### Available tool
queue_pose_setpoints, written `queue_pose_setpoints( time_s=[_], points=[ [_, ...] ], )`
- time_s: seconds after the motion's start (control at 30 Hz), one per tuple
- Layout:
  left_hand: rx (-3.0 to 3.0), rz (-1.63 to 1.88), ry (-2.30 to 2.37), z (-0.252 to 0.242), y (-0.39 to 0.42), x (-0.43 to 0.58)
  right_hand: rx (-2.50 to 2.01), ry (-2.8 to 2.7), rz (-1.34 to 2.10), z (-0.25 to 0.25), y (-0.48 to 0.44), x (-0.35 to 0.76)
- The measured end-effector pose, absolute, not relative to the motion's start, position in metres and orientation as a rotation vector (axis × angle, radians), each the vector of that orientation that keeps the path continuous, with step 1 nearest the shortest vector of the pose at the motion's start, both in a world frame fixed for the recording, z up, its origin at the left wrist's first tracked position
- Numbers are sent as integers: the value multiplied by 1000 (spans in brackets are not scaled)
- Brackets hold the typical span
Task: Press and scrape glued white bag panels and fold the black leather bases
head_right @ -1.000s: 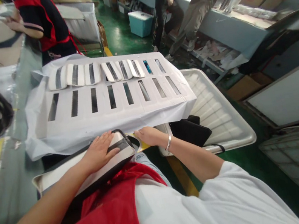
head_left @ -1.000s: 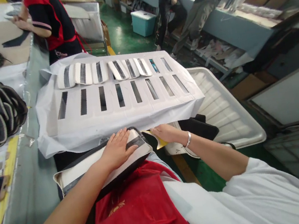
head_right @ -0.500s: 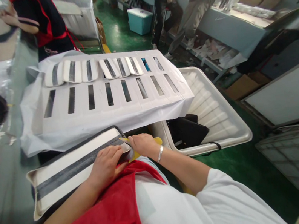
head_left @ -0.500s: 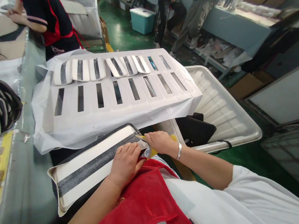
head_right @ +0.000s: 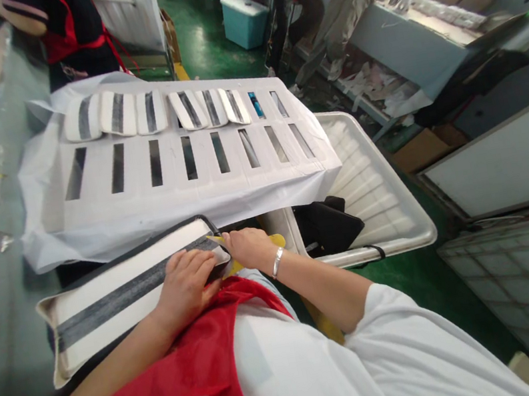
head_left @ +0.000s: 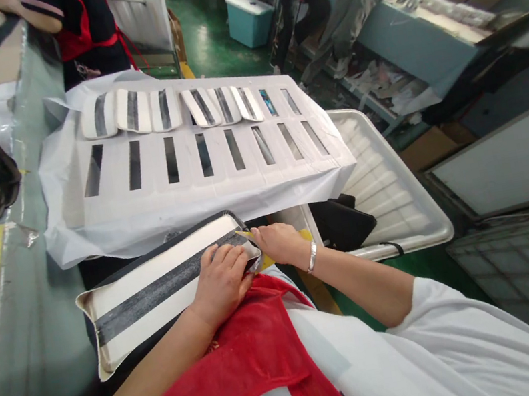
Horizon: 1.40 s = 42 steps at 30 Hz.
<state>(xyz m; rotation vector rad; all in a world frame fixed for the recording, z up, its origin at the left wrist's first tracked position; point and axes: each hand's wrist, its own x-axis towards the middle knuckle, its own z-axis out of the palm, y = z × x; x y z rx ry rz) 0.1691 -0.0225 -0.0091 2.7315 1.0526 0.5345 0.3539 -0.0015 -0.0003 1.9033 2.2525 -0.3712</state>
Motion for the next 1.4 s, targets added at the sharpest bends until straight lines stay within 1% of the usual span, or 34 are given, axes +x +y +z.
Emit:
queue_pose_setpoints(
  time_s=[0.37,0.57,0.7,0.87,1.07,1.4],
  points=[
    [2634,608,1052,-14,-24,163,1904,2192,-339,6,2,343],
    [2572,614,1060,-12,-21,163,1949,2162,-337,6,5,338],
    [2544,600,1057,-12,-19,163,1903,2181,-324,5,8,334],
    [2501,588,1059,-18,-18,163,1937,2140,-359,6,10,332],
    [2495,676,1112,-28,-18,164,1970,2082,-406,9,7,328],
    [2496,687,1078,-23,-12,162,2121,2033,-274,4,6,308]
  ],
)
